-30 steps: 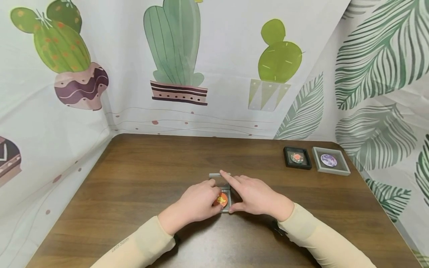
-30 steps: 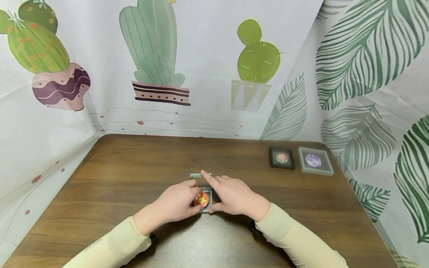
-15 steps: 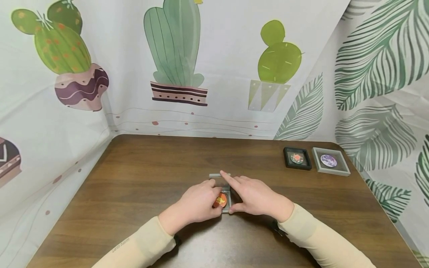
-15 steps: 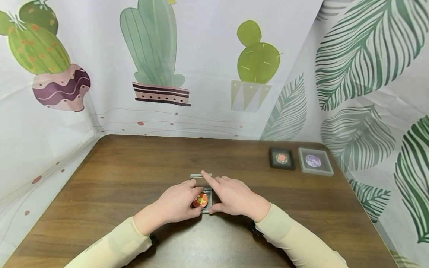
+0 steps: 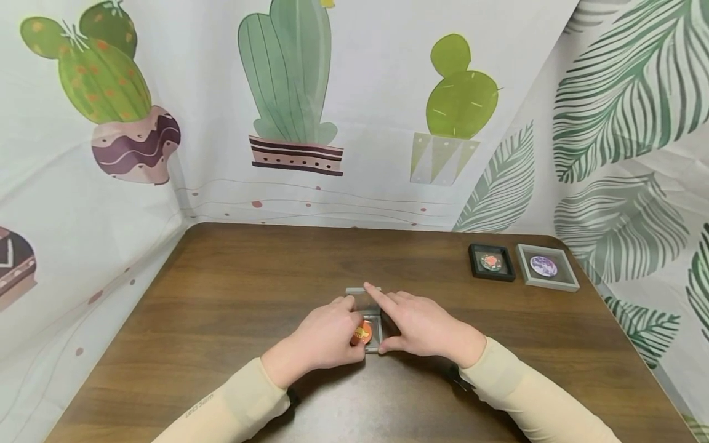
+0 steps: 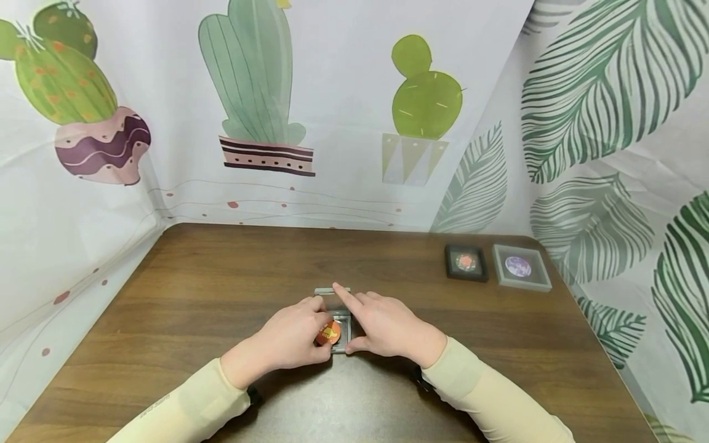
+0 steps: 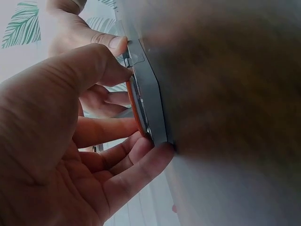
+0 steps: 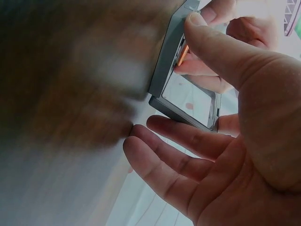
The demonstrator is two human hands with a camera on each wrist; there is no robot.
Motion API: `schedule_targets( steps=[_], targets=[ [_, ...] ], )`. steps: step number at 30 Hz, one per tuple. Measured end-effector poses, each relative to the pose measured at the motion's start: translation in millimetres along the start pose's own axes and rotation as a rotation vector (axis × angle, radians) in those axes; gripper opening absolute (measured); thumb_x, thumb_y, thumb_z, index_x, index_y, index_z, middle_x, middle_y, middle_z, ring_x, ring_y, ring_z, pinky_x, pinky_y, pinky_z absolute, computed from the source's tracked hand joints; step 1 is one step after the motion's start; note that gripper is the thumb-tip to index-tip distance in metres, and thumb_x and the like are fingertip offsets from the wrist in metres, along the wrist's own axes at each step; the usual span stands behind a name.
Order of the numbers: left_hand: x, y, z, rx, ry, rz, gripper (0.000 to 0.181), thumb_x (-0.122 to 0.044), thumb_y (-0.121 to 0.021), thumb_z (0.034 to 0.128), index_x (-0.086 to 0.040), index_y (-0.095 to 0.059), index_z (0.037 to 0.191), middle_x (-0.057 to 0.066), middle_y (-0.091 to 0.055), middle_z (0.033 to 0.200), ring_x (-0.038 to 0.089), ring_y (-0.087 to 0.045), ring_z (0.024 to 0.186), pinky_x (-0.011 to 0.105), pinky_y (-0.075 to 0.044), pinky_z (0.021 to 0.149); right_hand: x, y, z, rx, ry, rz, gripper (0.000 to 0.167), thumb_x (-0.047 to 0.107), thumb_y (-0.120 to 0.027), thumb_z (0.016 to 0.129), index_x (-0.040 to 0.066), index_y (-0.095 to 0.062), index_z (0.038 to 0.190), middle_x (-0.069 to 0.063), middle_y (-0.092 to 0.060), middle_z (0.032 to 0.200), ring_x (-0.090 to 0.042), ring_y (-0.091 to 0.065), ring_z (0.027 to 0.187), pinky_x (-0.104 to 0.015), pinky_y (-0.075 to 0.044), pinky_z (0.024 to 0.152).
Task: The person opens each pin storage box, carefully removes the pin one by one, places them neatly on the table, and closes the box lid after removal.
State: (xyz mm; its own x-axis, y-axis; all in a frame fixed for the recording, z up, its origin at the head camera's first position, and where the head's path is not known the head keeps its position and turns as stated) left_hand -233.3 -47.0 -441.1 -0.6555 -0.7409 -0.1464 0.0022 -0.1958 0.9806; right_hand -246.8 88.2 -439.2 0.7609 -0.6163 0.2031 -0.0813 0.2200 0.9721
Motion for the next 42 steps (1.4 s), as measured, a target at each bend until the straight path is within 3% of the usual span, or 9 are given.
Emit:
schedule_targets(
  steps=[13,22,26,42],
  targets=[
    [16.2,7.1,-9.9,0.001,-0.048,-0.009,0.022,-0.030,-0.085,0.0751,-0.021,-0.066,0.080,-0.008,-0.046,0.088,0.013,-0.047,0.081,0.027,-0.044,0.065,3.1,-0.8,4.1,-0.003,-0.004,-0.014,0.121,0.050,-0.095,0.087,0.006,-0.026,0.176,-0.017,-0.071,0.141,-0.030,-0.072,0.121,-0.049,-0.062,0.094],
    [35.3,20.6,-16.8,-0.001,-0.025,-0.049,0.023,-0.028,-0.085,0.0744,-0.017,-0.072,0.090,-0.009,-0.046,0.086,0.011,-0.046,0.078,0.027,-0.045,0.065,0.6,-1.3,5.3,0.002,-0.009,-0.023,0.120,0.051,-0.094,0.088,0.007,-0.025,0.176,-0.016,-0.071,0.141,-0.030,-0.072,0.120,-0.049,-0.062,0.094],
    [52.6,22.9,-20.5,0.006,0.019,-0.077,0.025,-0.027,-0.084,0.0745,-0.016,-0.075,0.095,-0.009,-0.048,0.089,0.010,-0.047,0.079,0.028,-0.046,0.066,-0.8,0.0,3.7,-0.010,-0.005,-0.026,0.121,0.051,-0.094,0.087,0.006,-0.025,0.176,-0.017,-0.072,0.140,-0.030,-0.072,0.120,-0.049,-0.062,0.094],
    [138.5,37.9,-38.0,-0.071,0.189,-0.092,0.030,-0.022,-0.082,0.0762,-0.008,-0.077,0.102,-0.001,-0.059,0.097,0.015,-0.054,0.083,0.034,-0.052,0.076,1.7,-2.8,1.5,-0.007,-0.012,-0.027,0.119,0.051,-0.094,0.088,0.006,-0.026,0.175,-0.013,-0.072,0.141,-0.029,-0.072,0.121,-0.048,-0.062,0.093]
  ],
)
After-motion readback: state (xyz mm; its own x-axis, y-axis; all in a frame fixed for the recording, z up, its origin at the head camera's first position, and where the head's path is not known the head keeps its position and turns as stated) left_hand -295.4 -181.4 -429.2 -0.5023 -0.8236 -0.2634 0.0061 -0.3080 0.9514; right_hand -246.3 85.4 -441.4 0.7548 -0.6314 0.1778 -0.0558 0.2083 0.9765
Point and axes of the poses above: each hand's wrist, its own z-axis towards the middle knuckle, its own y-axis out of the back of the hand, x = y × z, the point moved 8 cm from there along z, towards the middle knuckle
